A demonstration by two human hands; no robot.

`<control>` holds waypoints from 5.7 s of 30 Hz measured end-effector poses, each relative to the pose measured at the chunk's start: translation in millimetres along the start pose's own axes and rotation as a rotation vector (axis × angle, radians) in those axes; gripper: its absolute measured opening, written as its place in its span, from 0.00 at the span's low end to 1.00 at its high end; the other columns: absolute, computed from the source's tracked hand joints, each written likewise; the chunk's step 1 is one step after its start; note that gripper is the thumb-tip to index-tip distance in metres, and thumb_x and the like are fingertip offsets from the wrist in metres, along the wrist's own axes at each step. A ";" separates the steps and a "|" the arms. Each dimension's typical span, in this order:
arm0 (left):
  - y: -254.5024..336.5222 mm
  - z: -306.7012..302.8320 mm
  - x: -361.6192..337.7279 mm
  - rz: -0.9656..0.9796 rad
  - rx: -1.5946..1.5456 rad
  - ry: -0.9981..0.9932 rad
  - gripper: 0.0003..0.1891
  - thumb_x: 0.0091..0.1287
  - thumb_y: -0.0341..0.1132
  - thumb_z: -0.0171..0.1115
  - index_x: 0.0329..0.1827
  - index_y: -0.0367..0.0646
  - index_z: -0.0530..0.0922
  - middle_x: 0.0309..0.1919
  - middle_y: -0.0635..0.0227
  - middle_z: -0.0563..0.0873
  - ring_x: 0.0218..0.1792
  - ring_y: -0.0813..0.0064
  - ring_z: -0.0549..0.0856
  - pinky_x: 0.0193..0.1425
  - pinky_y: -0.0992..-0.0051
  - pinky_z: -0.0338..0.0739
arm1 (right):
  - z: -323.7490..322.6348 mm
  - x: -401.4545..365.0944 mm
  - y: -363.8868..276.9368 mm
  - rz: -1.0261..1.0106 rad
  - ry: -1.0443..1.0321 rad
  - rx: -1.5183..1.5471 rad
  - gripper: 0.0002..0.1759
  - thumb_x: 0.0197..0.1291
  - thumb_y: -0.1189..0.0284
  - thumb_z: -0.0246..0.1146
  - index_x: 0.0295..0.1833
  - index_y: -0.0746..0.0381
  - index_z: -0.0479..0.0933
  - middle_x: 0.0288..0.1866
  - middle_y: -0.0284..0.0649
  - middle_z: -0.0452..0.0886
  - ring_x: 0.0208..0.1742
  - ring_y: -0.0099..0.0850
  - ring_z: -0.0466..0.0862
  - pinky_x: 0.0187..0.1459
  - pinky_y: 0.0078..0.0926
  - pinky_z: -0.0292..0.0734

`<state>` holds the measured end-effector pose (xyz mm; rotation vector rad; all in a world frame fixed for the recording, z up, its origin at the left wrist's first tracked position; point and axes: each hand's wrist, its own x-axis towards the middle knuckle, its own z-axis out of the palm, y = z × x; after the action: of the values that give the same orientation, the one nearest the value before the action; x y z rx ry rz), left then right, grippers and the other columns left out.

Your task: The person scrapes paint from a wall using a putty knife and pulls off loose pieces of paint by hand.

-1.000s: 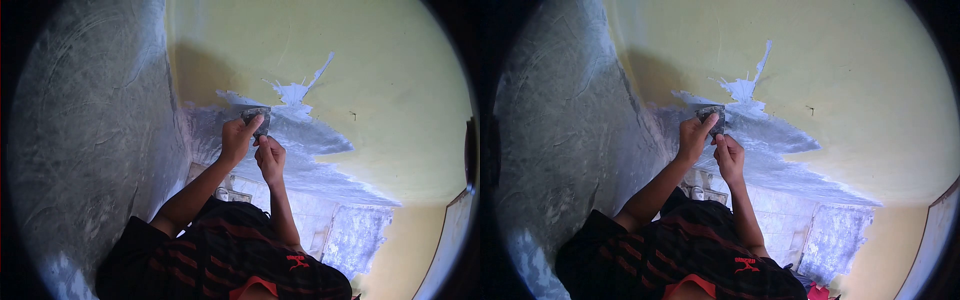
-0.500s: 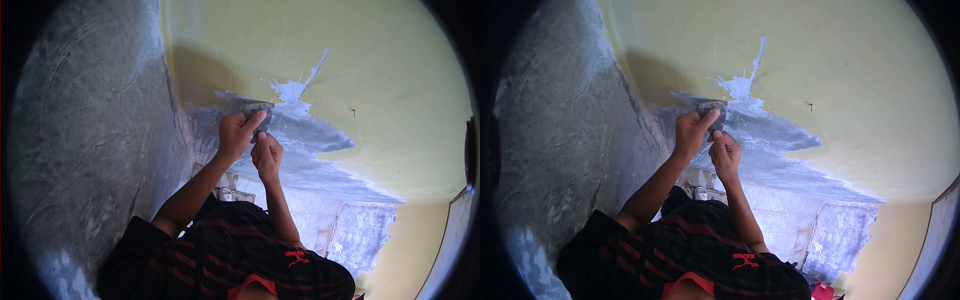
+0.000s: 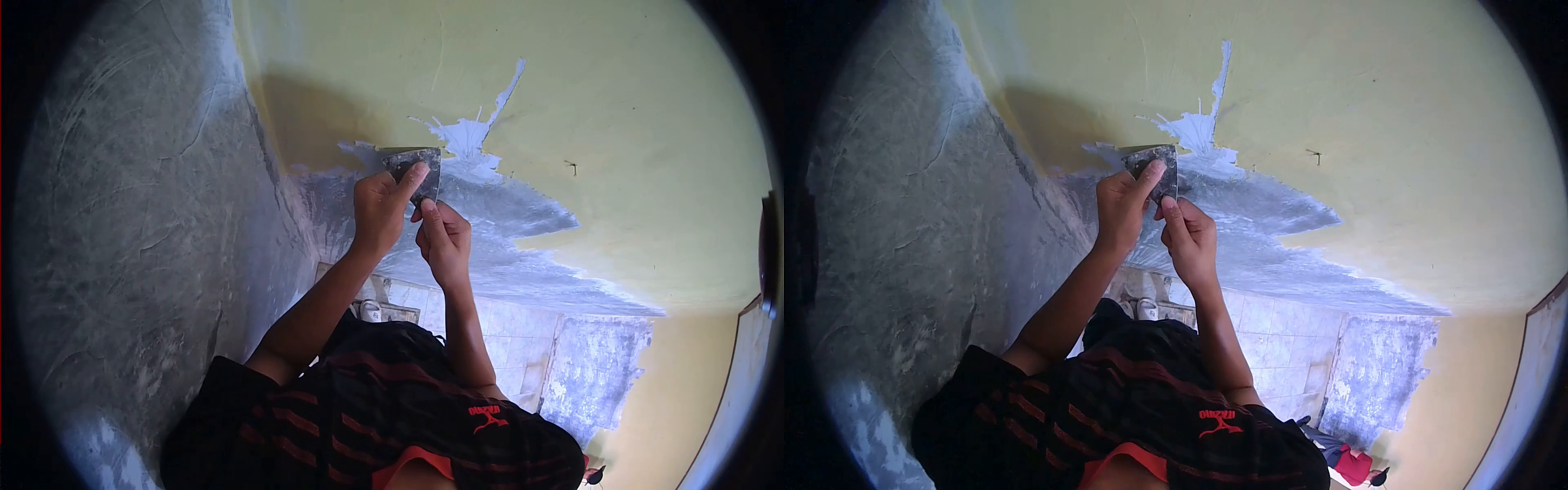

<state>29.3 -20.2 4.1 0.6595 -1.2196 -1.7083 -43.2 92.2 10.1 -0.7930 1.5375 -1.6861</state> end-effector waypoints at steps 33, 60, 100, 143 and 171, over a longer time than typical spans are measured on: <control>25.3 0.1 12.4 0.158 0.065 0.003 0.33 0.69 0.46 0.79 0.12 0.42 0.68 0.12 0.80 0.69 0.19 0.88 0.64 0.21 0.72 0.58 | 16.3 18.5 11.5 -0.149 0.043 -0.018 0.22 0.84 0.60 0.55 0.36 0.62 0.78 0.14 0.25 0.67 0.13 0.14 0.62 0.16 0.17 0.51; 35.7 -5.3 9.4 0.171 0.118 -0.022 0.27 0.71 0.43 0.76 0.16 0.39 0.78 0.12 0.79 0.74 0.19 0.91 0.69 0.20 0.76 0.60 | 27.0 5.8 -4.5 -0.104 0.038 0.053 0.20 0.83 0.61 0.58 0.36 0.62 0.78 0.16 0.24 0.66 0.16 0.13 0.62 0.19 0.18 0.53; -1.6 1.0 5.6 0.047 0.124 -0.030 0.33 0.69 0.47 0.78 0.11 0.44 0.68 0.11 0.80 0.68 0.17 0.89 0.67 0.19 0.74 0.57 | 11.8 -3.4 8.7 -0.052 0.142 -0.010 0.21 0.82 0.60 0.59 0.34 0.61 0.78 0.17 0.23 0.67 0.17 0.13 0.63 0.20 0.19 0.53; -32.3 -7.4 14.9 0.038 0.052 -0.069 0.34 0.68 0.45 0.79 0.12 0.46 0.62 0.15 0.85 0.63 0.22 0.89 0.61 0.24 0.73 0.53 | 15.7 -1.3 27.0 -0.045 0.147 0.007 0.23 0.84 0.57 0.56 0.33 0.60 0.76 0.17 0.23 0.67 0.15 0.12 0.62 0.18 0.18 0.53; -2.9 12.3 7.6 0.048 0.074 -0.041 0.35 0.68 0.44 0.79 0.10 0.44 0.63 0.12 0.83 0.64 0.21 0.88 0.60 0.23 0.72 0.52 | 10.0 -1.8 1.1 -0.053 0.150 -0.010 0.23 0.83 0.60 0.58 0.32 0.60 0.75 0.23 0.23 0.68 0.23 0.13 0.64 0.24 0.19 0.58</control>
<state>14.9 -21.3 6.6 0.6375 -1.3224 -1.6505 -33.9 88.2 10.1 -0.7323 1.6398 -1.8140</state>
